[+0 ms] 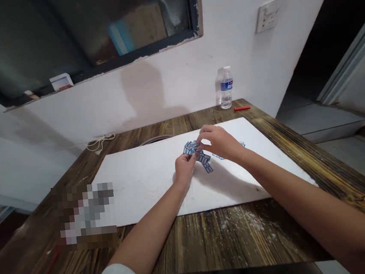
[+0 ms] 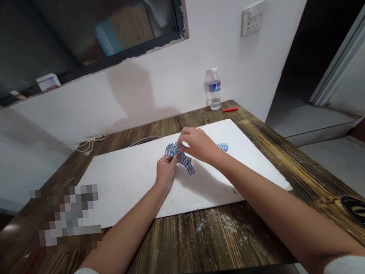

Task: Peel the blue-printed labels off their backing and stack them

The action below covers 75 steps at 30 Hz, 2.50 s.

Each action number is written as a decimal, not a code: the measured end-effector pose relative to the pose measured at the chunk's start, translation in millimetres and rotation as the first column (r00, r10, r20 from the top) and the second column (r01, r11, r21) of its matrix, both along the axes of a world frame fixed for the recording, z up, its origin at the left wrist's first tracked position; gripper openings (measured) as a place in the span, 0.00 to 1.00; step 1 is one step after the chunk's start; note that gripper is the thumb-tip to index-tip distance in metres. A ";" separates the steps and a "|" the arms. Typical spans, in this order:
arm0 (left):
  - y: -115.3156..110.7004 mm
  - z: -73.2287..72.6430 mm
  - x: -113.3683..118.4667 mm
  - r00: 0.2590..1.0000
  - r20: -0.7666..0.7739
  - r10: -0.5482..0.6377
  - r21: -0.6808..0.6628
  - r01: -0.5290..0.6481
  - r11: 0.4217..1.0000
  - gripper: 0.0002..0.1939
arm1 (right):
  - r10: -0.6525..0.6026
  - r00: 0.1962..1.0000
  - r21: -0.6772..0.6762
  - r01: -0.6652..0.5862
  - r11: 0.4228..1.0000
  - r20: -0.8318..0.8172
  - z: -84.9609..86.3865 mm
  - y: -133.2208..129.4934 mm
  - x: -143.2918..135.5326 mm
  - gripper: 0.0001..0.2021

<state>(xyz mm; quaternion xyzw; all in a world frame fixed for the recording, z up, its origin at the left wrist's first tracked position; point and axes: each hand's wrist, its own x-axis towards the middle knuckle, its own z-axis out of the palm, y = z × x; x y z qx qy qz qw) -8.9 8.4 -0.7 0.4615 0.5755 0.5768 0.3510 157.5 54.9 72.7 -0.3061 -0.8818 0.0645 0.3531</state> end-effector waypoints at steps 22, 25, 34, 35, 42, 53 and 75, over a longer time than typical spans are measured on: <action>1.1 -1.8 -0.1 0.999 0.024 -0.029 0.028 0.028 0.999 0.17 | -0.048 0.997 -0.176 0.035 0.984 -0.066 6.7 -4.1 -4.2 0.04; 2.0 -3.9 -0.5 0.998 0.047 -0.041 0.036 0.039 0.999 0.17 | -0.080 0.991 -0.226 0.054 0.973 -0.108 9.3 -3.5 -3.9 0.04; 4.1 -4.8 -3.5 0.995 0.058 0.082 0.020 -0.084 0.996 0.20 | -0.112 0.982 -0.530 0.016 0.848 -0.150 24.1 3.8 19.9 0.08; 4.6 -5.0 -4.2 0.993 0.077 0.094 0.027 -0.096 0.995 0.20 | -0.065 0.991 -0.574 -0.013 0.819 -0.115 22.3 6.5 23.1 0.08; 6.7 -4.8 -5.9 0.962 0.192 0.193 0.024 -0.201 0.979 0.21 | 0.185 0.956 -0.702 0.030 0.711 0.228 -8.1 19.3 18.7 0.04; 4.8 -4.0 -4.7 0.982 0.101 0.162 0.025 -0.165 0.986 0.21 | -0.071 0.975 -0.462 0.163 0.872 0.210 -29.9 21.4 3.3 0.03; -1.1 0.1 1.1 0.998 -0.063 -0.025 0.017 0.026 1.000 0.17 | 0.085 0.988 0.024 -0.083 0.996 -0.132 -6.2 3.0 -3.2 0.03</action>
